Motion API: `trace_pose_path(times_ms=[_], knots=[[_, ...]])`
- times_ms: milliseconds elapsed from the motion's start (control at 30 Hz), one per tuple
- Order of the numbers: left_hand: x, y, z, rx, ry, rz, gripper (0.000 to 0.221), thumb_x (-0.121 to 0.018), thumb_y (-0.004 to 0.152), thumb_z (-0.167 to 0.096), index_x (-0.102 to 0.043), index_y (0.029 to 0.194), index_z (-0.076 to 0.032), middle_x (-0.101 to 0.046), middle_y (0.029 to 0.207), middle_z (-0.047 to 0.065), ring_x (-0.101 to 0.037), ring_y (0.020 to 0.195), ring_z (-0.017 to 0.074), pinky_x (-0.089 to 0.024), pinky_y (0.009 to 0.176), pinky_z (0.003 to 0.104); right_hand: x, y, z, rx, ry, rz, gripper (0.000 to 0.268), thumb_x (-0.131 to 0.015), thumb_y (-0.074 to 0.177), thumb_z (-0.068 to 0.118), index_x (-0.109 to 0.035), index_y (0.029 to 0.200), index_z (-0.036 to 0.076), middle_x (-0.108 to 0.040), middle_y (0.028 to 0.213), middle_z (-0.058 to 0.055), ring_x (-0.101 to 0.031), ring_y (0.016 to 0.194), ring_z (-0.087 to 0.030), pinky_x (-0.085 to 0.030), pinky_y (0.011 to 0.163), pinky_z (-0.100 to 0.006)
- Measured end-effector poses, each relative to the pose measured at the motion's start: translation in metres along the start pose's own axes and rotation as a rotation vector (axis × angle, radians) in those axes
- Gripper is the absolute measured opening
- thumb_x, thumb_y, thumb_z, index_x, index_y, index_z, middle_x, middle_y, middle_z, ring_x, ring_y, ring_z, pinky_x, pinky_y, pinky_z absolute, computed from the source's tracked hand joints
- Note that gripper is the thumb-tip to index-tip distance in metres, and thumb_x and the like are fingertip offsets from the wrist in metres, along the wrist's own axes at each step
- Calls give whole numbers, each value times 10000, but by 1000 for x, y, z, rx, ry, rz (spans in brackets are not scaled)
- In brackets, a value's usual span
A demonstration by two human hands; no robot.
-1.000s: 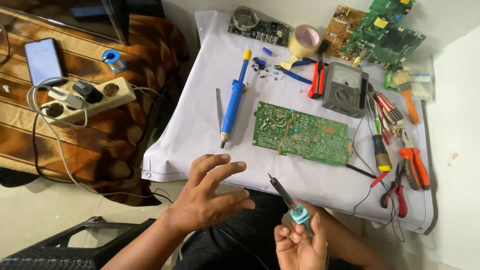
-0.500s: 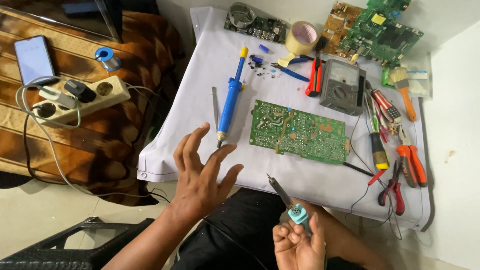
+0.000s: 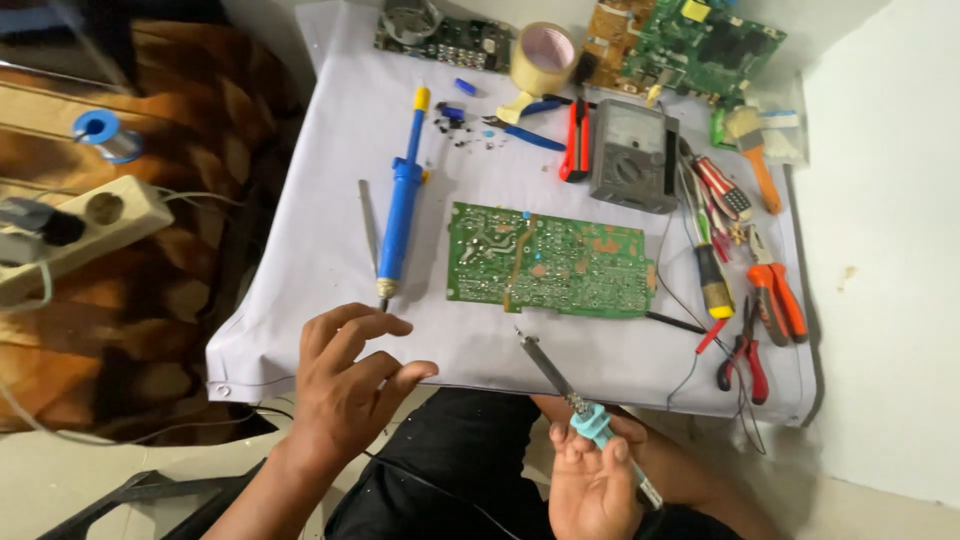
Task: Soldering and desoldering electronic components on a circuit board using a soldering iron and solder sucker.
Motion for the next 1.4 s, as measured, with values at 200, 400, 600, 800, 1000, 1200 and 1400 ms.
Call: trace_pose_path(times_ms=[200, 400, 600, 800, 1000, 1200, 1400], knots=[[-45, -8, 24, 63, -51, 93, 209, -789, 908, -322, -636, 895, -181, -659, 1123, 68, -612, 1128, 339, -444, 989, 420, -40, 30, 60, 453, -413, -13, 201, -611, 1002, 229, -590, 1197, 183, -657, 798, -65, -617, 749, -224, -600, 843, -449], [-73, 5, 24, 50, 5, 169, 235, -760, 956, -220, -615, 1072, -76, -667, 1176, 121, -607, 1123, 351, -426, 1038, 434, -29, 34, 54, 522, -559, -33, 205, -638, 898, 157, -573, 1072, 69, -550, 741, -120, -579, 641, -193, -537, 583, -328], [-77, -2, 28, 93, 37, 194, 189, -669, 1002, -162, -590, 1143, -64, -700, 1225, 134, -635, 1118, 340, -452, 1024, 491, -79, 41, 51, 586, -571, 272, 147, -528, 973, 94, -524, 1104, 28, -481, 643, -169, -495, 578, -161, -562, 1100, -760], [-72, 3, 20, -27, -45, 150, 34, -663, 975, -81, -640, 994, -66, -729, 1033, 84, -676, 972, 338, -513, 942, 510, -88, 39, 47, 517, -596, 379, 136, -519, 1030, 116, -594, 1126, 55, -562, 716, -147, -510, 584, -146, -499, 1180, -811], [-70, 6, 10, -163, -178, 209, 95, -695, 967, -168, -619, 991, -118, -762, 932, 25, -708, 911, 295, -479, 830, 434, -81, 5, 56, 1489, -1563, 475, 603, -627, 968, -277, -402, 1434, 34, -401, 1150, -232, -357, 812, -328, -644, 756, -663], [-73, 8, 9, -151, -187, 286, 143, -725, 981, -155, -670, 1103, -105, -775, 1018, 20, -687, 977, 284, -471, 860, 428, -75, 29, 50, 605, -680, 248, 57, -493, 987, 108, -471, 1019, 65, -429, 684, -135, -381, 577, -124, -488, 1147, -866], [-74, 7, 7, -201, -201, 316, 198, -738, 982, -219, -687, 1143, -116, -758, 1041, 6, -683, 988, 283, -496, 846, 412, -95, 32, 56, 610, -821, 327, 72, -460, 1032, 130, -443, 1032, 60, -264, 623, -82, -221, 557, -101, -528, 1102, -823]])
Point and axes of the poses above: each hand's wrist, its own y-axis towards the middle knuckle, its own x-axis out of the back of the hand, z = x × y, the point moved 8 cm from there along y, towards the middle knuckle
